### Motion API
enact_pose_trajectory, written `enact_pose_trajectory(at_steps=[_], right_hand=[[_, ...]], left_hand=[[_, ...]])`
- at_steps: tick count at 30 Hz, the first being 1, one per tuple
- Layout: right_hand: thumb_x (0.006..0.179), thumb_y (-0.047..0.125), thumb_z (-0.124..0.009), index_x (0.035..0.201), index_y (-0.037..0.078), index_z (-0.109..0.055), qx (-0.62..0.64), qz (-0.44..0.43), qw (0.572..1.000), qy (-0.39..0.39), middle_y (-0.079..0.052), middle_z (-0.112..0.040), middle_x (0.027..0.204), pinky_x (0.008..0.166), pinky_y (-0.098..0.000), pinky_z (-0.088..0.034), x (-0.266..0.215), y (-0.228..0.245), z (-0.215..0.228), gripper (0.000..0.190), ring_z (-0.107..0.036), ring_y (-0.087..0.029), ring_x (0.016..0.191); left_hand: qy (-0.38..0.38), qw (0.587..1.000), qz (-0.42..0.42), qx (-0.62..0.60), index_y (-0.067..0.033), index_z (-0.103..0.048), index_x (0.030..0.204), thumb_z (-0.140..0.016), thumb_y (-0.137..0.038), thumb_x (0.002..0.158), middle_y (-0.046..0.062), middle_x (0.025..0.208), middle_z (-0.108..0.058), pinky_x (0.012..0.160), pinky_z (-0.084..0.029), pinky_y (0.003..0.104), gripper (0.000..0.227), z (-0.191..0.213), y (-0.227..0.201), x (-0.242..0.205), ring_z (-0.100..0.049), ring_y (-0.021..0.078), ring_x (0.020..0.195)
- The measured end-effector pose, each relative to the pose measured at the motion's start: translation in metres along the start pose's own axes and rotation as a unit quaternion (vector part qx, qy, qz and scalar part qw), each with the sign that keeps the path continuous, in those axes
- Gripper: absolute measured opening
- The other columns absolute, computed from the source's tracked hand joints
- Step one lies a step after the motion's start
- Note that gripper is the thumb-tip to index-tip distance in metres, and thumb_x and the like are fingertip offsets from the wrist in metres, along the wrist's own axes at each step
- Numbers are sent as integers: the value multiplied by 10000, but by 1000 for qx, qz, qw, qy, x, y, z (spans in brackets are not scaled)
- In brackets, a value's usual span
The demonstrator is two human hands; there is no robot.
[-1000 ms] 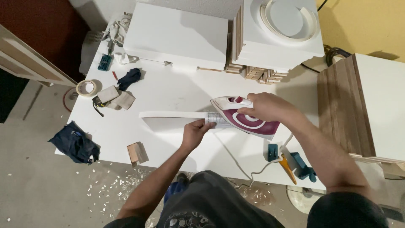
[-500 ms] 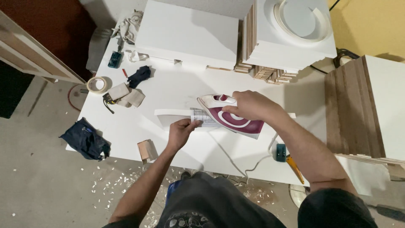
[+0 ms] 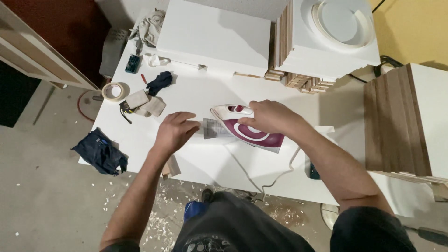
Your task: The person places a white board on a workbench and aligns a strip of edge banding along its edge. They use a household iron to heat and adhere the banding to the board. Afterward, they use a sanding block to smooth the edge of the board.
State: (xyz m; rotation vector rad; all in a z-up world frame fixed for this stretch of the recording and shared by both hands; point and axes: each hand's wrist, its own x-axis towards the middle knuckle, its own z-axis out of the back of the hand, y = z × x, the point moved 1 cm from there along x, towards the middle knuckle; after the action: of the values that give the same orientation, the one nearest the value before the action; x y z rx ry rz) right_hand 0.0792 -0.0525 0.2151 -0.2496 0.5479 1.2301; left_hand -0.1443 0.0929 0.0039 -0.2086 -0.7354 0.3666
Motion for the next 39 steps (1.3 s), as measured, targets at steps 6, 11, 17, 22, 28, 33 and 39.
enact_pose_trajectory(at_steps=[6, 11, 17, 22, 28, 33, 39], right_hand=[[992, 529, -478, 1272, -39, -602, 13, -63, 998, 23, -319, -700, 1148, 909, -579, -562, -16, -30, 3, 646, -674, -515, 1115], [989, 553, -486, 1253, -27, -617, 15, -74, 997, 16, -306, -715, 1115, 902, -554, -576, -18, -35, 0, 651, -694, -494, 1092], [986, 549, -495, 1239, -18, -623, 11, -32, 999, 9, -295, -715, 1106, 901, -552, -573, 5, -7, -5, 633, -692, -487, 1088], [995, 520, -516, 1192, -32, -636, 14, 30, 999, -16, -287, -722, 1036, 828, -544, -592, 26, 21, -8, 598, -717, -478, 1010], [996, 506, -510, 1203, -41, -634, 4, 28, 1000, -12, -285, -725, 1043, 823, -549, -593, 12, 18, -3, 598, -721, -473, 1009], [976, 560, -509, 1221, -28, -625, 0, -41, 999, 4, -306, -718, 1077, 887, -567, -568, -8, -19, -1, 648, -694, -508, 1065], [983, 551, -492, 1219, -9, -626, 6, -79, 997, 20, -307, -719, 1116, 930, -544, -562, -27, -30, 4, 622, -689, -490, 1106]], left_hand=[[67, 997, -11, -43, -210, -780, 902, -799, -151, 860, -35, 991, -766, 809, -570, 347, 75, 16, 2, 9, -738, 203, 914], [48, 998, -44, -24, -232, -762, 859, -808, -175, 860, -56, 959, -748, 775, -566, 339, 73, 14, 3, 11, -734, 184, 878], [34, 998, -40, -33, -217, -763, 838, -814, -155, 853, -67, 945, -755, 773, -564, 321, 82, 13, 4, 8, -735, 167, 888], [29, 999, -24, -35, -207, -748, 831, -819, -136, 836, -71, 927, -758, 772, -563, 310, 100, 12, 2, 7, -736, 166, 877], [21, 999, -22, -37, -198, -754, 838, -833, -135, 828, -66, 941, -766, 771, -562, 305, 102, 8, 5, 3, -739, 161, 892], [42, 998, -10, -43, -195, -771, 852, -821, -137, 843, -52, 946, -776, 793, -562, 302, 77, 13, 3, 5, -742, 158, 896], [29, 999, -13, -33, -176, -766, 834, -830, -151, 835, -47, 958, -774, 796, -569, 315, 69, 11, 4, 3, -740, 166, 898]])
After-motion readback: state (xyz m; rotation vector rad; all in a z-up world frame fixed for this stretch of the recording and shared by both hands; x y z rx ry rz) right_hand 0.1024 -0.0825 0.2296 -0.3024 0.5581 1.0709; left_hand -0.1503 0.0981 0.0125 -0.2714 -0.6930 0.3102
